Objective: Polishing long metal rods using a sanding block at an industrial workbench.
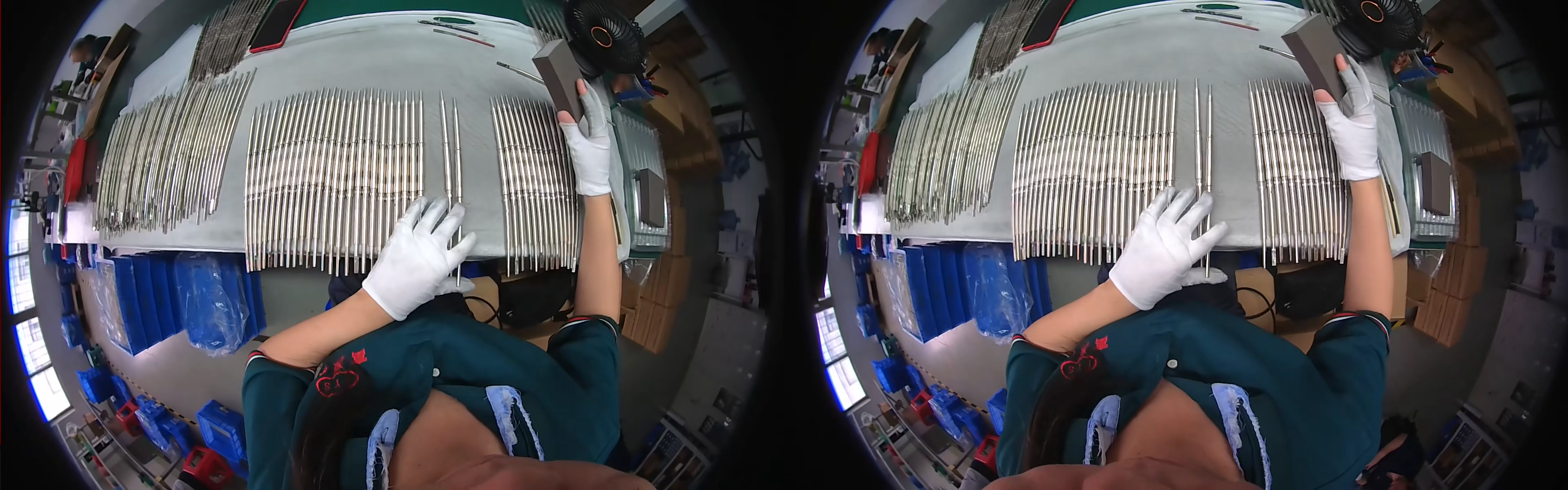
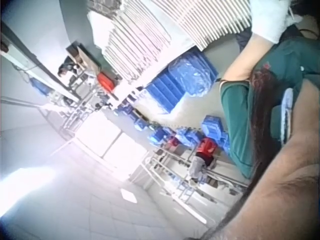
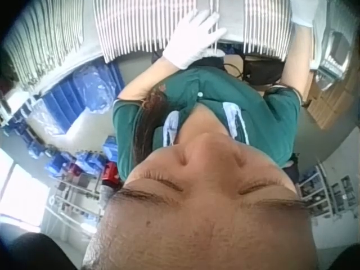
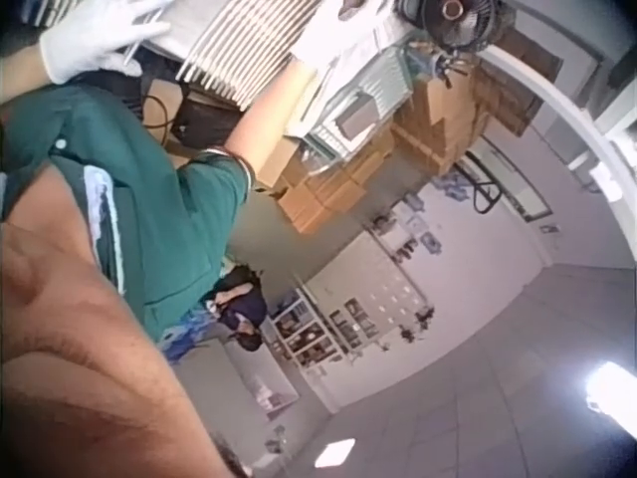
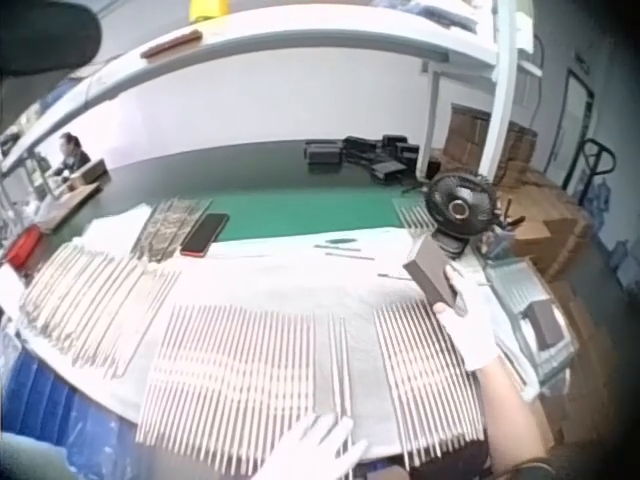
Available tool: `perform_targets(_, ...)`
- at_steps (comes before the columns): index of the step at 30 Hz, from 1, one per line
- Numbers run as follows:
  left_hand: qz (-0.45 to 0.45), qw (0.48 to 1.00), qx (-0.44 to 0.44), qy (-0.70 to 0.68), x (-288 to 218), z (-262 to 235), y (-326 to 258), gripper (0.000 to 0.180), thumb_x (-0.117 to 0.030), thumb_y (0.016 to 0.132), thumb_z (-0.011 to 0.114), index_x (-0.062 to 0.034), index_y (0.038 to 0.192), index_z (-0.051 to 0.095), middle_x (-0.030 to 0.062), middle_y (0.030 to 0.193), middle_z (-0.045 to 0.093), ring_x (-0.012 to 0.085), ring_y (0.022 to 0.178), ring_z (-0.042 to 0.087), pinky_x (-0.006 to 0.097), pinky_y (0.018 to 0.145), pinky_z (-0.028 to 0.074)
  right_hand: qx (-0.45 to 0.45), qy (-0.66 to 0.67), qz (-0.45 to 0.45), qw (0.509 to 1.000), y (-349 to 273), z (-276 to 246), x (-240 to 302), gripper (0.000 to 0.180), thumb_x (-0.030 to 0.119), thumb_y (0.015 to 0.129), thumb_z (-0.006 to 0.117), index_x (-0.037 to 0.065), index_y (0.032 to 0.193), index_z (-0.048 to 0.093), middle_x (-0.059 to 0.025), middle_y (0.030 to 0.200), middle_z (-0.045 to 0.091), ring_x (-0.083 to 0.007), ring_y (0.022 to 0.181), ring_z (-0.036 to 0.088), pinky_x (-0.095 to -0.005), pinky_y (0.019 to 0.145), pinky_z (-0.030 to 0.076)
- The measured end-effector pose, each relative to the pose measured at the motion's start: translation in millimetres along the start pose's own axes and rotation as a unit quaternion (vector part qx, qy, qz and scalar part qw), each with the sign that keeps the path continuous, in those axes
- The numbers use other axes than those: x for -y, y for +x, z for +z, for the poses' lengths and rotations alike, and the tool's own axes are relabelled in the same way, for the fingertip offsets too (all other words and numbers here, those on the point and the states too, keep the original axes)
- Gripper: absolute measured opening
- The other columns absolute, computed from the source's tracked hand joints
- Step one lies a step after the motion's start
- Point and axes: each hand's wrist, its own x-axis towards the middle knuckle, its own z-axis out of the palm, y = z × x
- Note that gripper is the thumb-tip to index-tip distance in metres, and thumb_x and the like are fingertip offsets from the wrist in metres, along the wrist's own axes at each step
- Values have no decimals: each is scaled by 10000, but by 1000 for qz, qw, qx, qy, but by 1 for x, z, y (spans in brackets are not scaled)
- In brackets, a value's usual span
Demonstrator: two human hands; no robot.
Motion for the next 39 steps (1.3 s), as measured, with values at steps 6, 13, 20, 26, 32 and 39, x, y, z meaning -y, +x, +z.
perform_targets(6,-48,996,59,48,-1,-4,5,1003,-642,670,823,-75,1440,520,306,1477,453,478,1438,382,629,1179,260,-111,-6,-2,994,-3,-6,-36,594,115,951,764,94,1501,540,-79,1469,582,-178,1281,580,-307,1086,457)
perform_targets(13,-87,968,182,150,-7,-6,26,1216,-798,678,727,-23,1552,392,311,1513,439,454,1507,306,637,1231,133,-113,14,17,993,-3,-9,-33,588,110,932,784,82,1476,561,-94,1456,591,-183,1260,599,-323,1072,476)
perform_targets(20,-9,985,127,119,-14,6,32,1064,-731,740,723,-34,1501,464,318,1447,510,460,1452,396,639,1218,187,-117,24,24,993,-2,-10,-34,596,106,922,794,70,1469,563,-102,1448,592,-189,1261,599,-320,1070,479)
perform_targets(26,1,991,92,95,-27,25,36,939,-677,827,681,-53,1499,480,313,1450,515,463,1446,404,639,1213,201,-133,20,24,991,-2,-9,-36,596,97,927,790,70,1475,556,-96,1412,614,-181,1209,629,-313,1037,500)
perform_targets(32,-2,995,94,22,-23,20,33,908,-651,854,672,-56,1511,475,286,1486,496,428,1472,384,636,1211,195,-145,13,48,988,-1,-9,-35,603,87,930,784,64,1483,545,-94,1369,644,-172,1178,642,-299,1015,507)
perform_targets(39,74,995,59,-14,-24,21,49,940,-619,816,731,-11,1482,465,288,1473,487,438,1427,429,592,1199,264,-148,22,53,987,-1,-6,-31,613,94,931,787,49,1488,534,-88,1355,649,-163,1163,642,-293,1006,506)
